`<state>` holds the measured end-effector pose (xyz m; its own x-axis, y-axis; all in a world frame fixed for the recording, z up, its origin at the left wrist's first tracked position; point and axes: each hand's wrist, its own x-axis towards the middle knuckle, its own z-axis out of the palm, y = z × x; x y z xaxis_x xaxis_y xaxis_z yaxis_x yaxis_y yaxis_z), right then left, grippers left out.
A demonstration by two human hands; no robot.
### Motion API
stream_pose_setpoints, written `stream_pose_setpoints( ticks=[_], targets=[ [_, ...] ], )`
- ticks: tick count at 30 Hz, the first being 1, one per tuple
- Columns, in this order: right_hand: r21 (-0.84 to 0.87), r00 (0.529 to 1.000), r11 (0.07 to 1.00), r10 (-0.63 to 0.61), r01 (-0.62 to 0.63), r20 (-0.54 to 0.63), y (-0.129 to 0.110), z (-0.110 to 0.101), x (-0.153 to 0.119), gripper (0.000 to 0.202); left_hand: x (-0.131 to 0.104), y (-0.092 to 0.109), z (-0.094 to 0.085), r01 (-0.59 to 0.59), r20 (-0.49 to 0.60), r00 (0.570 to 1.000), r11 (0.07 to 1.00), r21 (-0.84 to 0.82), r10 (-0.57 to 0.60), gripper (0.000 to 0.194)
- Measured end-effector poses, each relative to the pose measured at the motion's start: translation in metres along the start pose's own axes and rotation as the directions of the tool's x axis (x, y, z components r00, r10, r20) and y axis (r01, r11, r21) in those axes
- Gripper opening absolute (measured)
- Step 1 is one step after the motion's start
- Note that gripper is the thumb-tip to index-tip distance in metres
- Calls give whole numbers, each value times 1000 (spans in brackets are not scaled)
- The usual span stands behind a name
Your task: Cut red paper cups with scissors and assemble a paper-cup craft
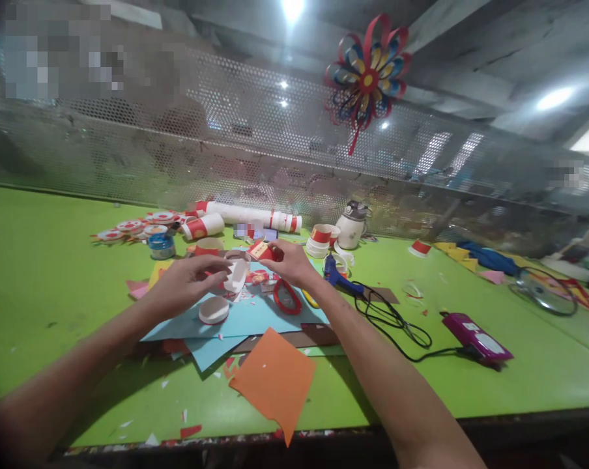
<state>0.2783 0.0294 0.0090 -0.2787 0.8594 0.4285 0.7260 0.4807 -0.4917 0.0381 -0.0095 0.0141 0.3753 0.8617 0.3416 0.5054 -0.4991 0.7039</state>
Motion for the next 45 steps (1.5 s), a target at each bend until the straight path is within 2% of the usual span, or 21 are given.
stream_pose_setpoints(
  ticks=[2, 4, 6, 8, 10, 14, 17, 20, 25, 30, 33, 36, 39, 41, 43, 45],
  targets=[
    [100, 997, 995, -4, 12, -78, -17, 1, -13, 28, 0, 4, 9, 138, 68, 990, 955, -261, -124, 31],
    [211, 994, 977, 6, 18, -113, -33, 3, -24, 27, -1, 7, 18, 224, 168, 973, 825, -518, -159, 34],
    [334, 996, 943, 25, 7, -91, -46, 6, -31, 28, -2, 8, 26, 258, 217, 965, 671, -695, -147, 30],
    [459, 999, 888, 39, -30, -10, -52, 6, -35, 29, -3, 9, 30, 269, 205, 963, 550, -791, -176, 22],
    [571, 994, 815, 55, -97, 90, -52, 4, -38, 28, -3, 9, 30, 276, 182, 955, 465, -841, -236, 15],
    [722, 970, 649, 141, -241, 197, -42, -6, -41, 36, -3, 10, 26, 321, 216, 931, 379, -868, -294, 10],
    [776, 952, 553, 192, -304, 237, -35, -9, -42, 37, -3, 11, 24, 336, 229, 927, 388, -858, -296, 11],
    [794, 939, 502, 196, -344, 283, -36, -7, -43, 38, -4, 11, 24, 337, 238, 933, 419, -844, -271, 12],
    [785, 926, 491, 187, -378, 328, -46, -1, -47, 40, -6, 15, 25, 342, 275, 939, 493, -800, -205, 14],
    [773, 923, 504, 230, -385, 309, -52, 7, -53, 33, -9, 18, 28, 377, 402, 910, 591, -713, -96, 22],
    [786, 920, 485, 276, -384, 279, -54, 9, -55, 31, -10, 19, 31, 377, 421, 904, 591, -713, -69, 22],
    [804, 920, 466, 307, -370, 245, -55, 9, -56, 32, -11, 21, 33, 402, 413, 902, 586, -704, -123, 21],
    [809, 927, 480, 317, -340, 202, -54, 8, -56, 32, -11, 26, 34, 430, 382, 896, 656, -620, -226, 21],
    [804, 936, 505, 308, -314, 172, -51, 8, -55, 33, -9, 29, 34, 407, 323, 911, 691, -597, -257, 18],
    [790, 944, 541, 300, -289, 140, -46, 7, -52, 36, -6, 33, 32, 358, 255, 934, 676, -644, -251, 16],
    [762, 947, 587, 305, -271, 102, -39, 6, -50, 41, -3, 35, 32, 326, 213, 944, 618, -715, -252, 12]
  ],
)
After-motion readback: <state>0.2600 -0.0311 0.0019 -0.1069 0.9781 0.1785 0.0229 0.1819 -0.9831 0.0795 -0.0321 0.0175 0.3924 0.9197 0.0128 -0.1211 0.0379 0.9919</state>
